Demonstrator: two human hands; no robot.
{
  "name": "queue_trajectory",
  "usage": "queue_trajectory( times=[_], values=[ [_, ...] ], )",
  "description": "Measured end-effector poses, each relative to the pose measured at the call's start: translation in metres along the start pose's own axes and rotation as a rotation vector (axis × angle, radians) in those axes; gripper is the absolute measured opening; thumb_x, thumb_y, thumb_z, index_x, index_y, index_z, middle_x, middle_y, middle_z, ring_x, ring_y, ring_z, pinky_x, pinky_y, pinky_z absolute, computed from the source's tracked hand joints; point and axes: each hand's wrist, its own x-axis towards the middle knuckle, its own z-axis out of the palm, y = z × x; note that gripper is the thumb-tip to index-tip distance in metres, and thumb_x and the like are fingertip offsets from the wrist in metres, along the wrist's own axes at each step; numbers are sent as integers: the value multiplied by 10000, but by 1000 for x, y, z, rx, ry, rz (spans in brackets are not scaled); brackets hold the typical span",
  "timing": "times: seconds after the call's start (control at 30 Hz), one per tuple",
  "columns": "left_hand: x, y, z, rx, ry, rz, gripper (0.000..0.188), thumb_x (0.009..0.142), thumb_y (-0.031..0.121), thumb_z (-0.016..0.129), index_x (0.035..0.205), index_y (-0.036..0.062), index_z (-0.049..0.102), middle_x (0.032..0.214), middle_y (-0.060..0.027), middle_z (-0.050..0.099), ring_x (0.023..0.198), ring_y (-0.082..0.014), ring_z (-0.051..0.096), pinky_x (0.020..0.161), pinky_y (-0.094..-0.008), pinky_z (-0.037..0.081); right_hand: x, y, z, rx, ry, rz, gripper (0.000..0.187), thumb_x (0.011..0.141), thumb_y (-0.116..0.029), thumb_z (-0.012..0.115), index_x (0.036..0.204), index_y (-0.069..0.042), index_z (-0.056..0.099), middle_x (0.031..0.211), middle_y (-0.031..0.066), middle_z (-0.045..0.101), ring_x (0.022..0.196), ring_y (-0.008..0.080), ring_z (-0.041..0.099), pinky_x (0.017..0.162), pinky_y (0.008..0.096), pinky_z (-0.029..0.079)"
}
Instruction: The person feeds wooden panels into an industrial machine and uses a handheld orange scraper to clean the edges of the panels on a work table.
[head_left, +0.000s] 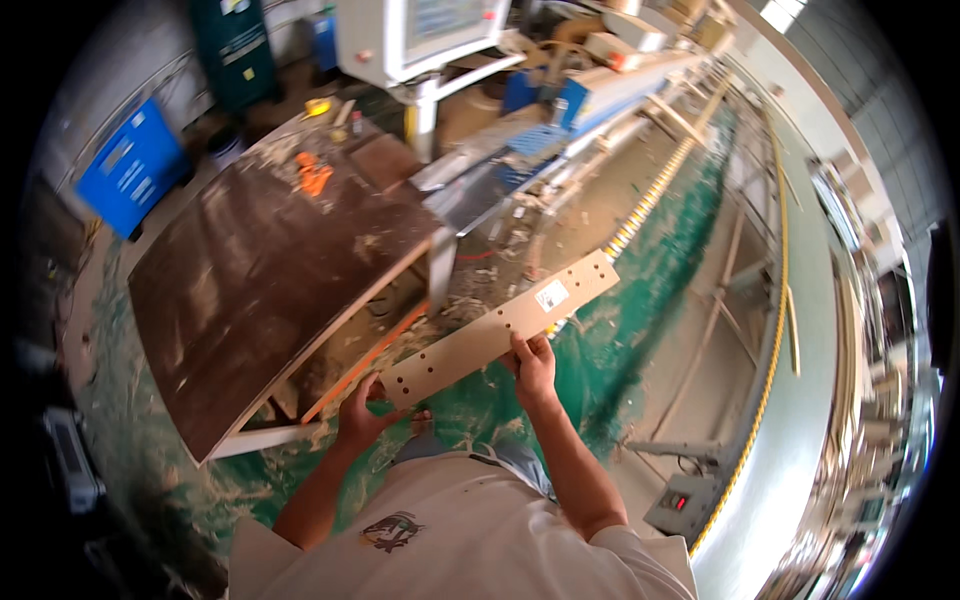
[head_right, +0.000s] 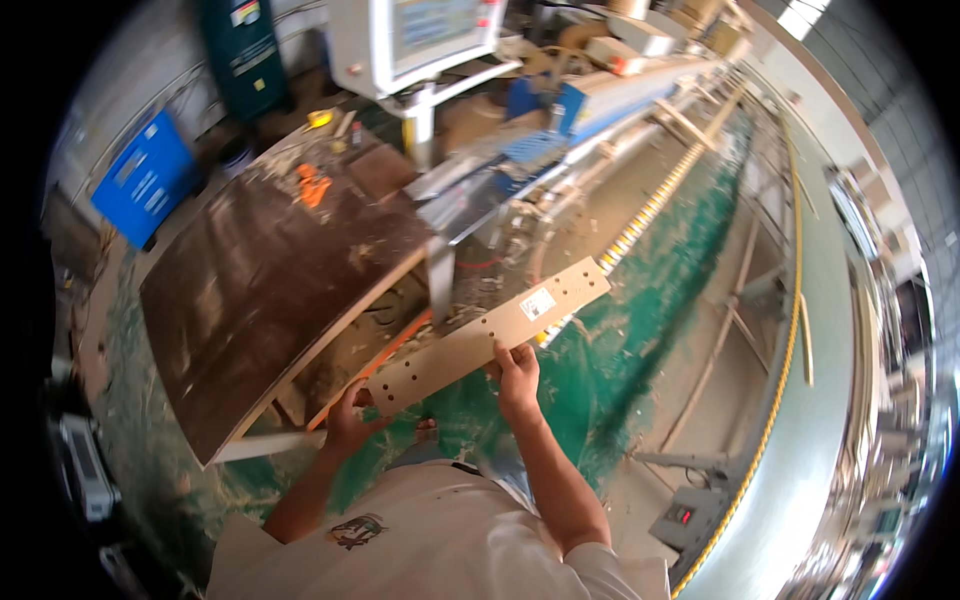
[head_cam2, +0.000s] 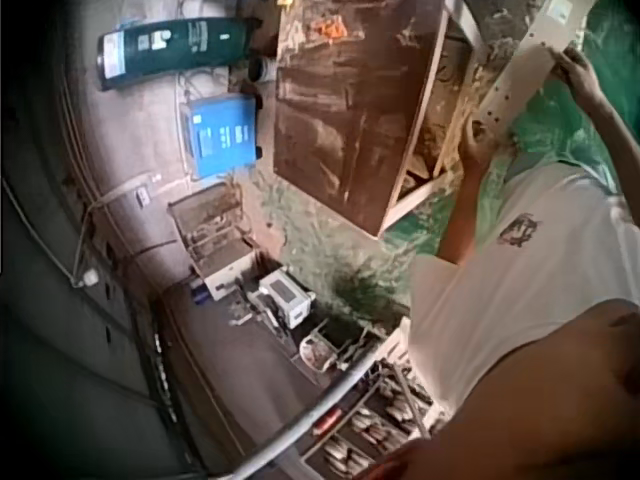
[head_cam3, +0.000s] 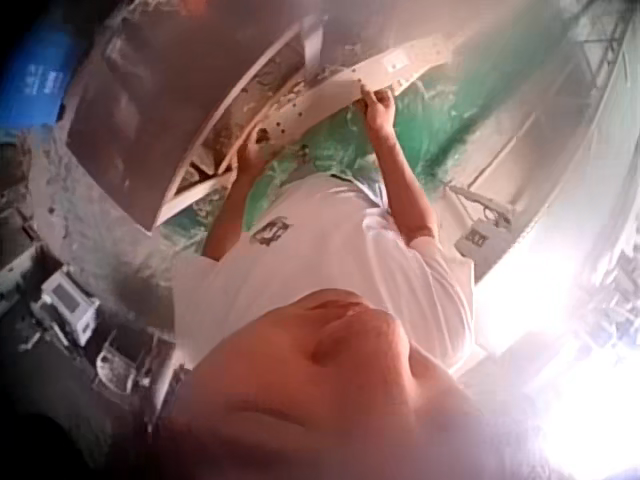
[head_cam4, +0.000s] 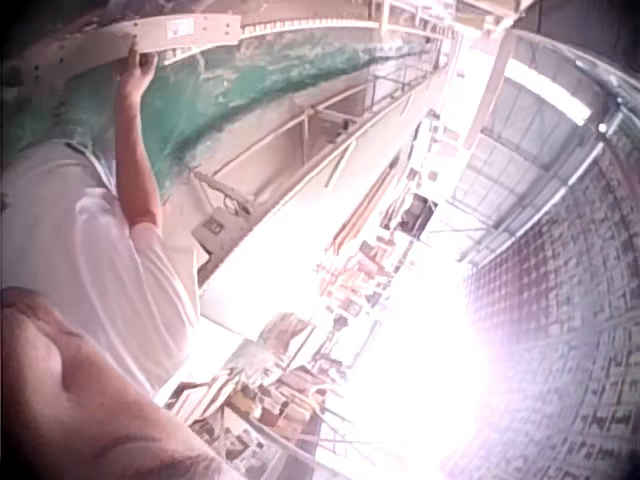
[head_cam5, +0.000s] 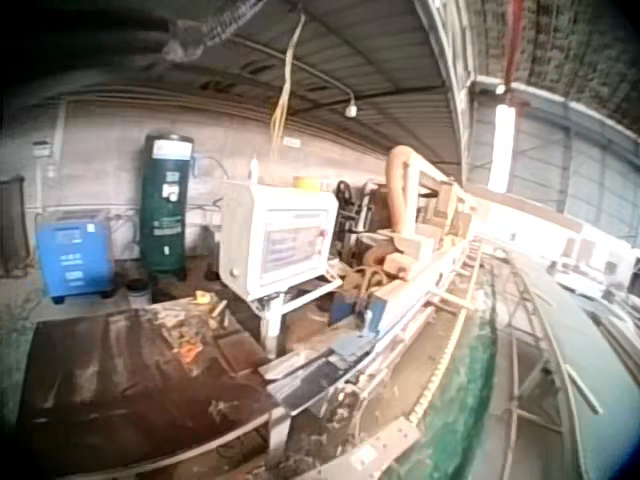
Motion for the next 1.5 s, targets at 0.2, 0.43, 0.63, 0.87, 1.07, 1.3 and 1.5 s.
queue_trajectory(
  times=[0.2, 0.43, 0.63, 0.87, 1.07, 1.3, 1.5],
  values=[
    [26, -19, -33, -81, 230, -199, 897, 773, 262, 923, 1507, 23, 466, 1248, -149, 704, 1127, -261, 688, 960, -430, 551, 113, 33, 86, -134, -177, 325, 284, 1038, -158, 590, 1278, -8, 618, 1159, 107, 722, 982, 223, 722, 900, 367, 606],
    [127, -24, -22, -27, 287, -300, 928, 767, 276, 920, 1522, 15, 447, 1195, -141, 723, 1071, -252, 699, 923, -401, 561, 247, 23, 90, -333, -316, 476, 382, 1017, -145, 576, 1365, 14, 578, 1144, 142, 717, 971, 254, 734, 823, 362, 626],
    [241, -28, -30, 98, 160, -423, 954, 767, 264, 908, 1546, 21, 414, 1056, -121, 739, 948, -246, 717, 829, -403, 578, 357, -21, 76, -155, -102, 302, 752, 984, -85, 583, 1622, -33, 187, 1027, 176, 709, 735, 212, 705, 609, 318, 597],
    [306, -1, -29, 253, 70, -500, 1004, 753, 259, 901, 1582, 73, 366, 988, -98, 707, 804, -239, 700, 735, -382, 574, 420, -10, 76, -191, -248, 283, 1034, 979, -83, 574, 1631, -197, -220, 947, 166, 693, 631, 188, 653, 555, 299, 567],
    [337, 25, 3, 291, 117, -514, 980, 753, 270, 896, 1576, 134, 383, 990, -64, 685, 771, -202, 679, 710, -372, 567, 461, -52, 66, -261, -225, 261, 946, 958, -68, 541, 1650, -169, -96, 900, 164, 691, 618, 198, 663, 524, 316, 567],
    [426, 59, 68, 387, 139, -332, 763, 787, 350, 858, 1419, 136, 488, 965, -56, 671, 764, -238, 694, 682, -401, 550, 566, -93, 4, -242, -265, 190, 286, 997, -83, 498, 1278, -114, 454, 923, 117, 720, 645, 208, 718, 501, 302, 573],
    [482, 98, 92, 290, 77, -242, 288, 859, 314, 808, 872, 86, 633, 805, -92, 677, 725, -289, 676, 646, -391, 523, 615, -114, -32, -282, -259, 195, 253, 1024, -80, 475, 1274, -121, 468, 931, 115, 722, 689, 219, 742, 528, 355, 627]
  ],
)
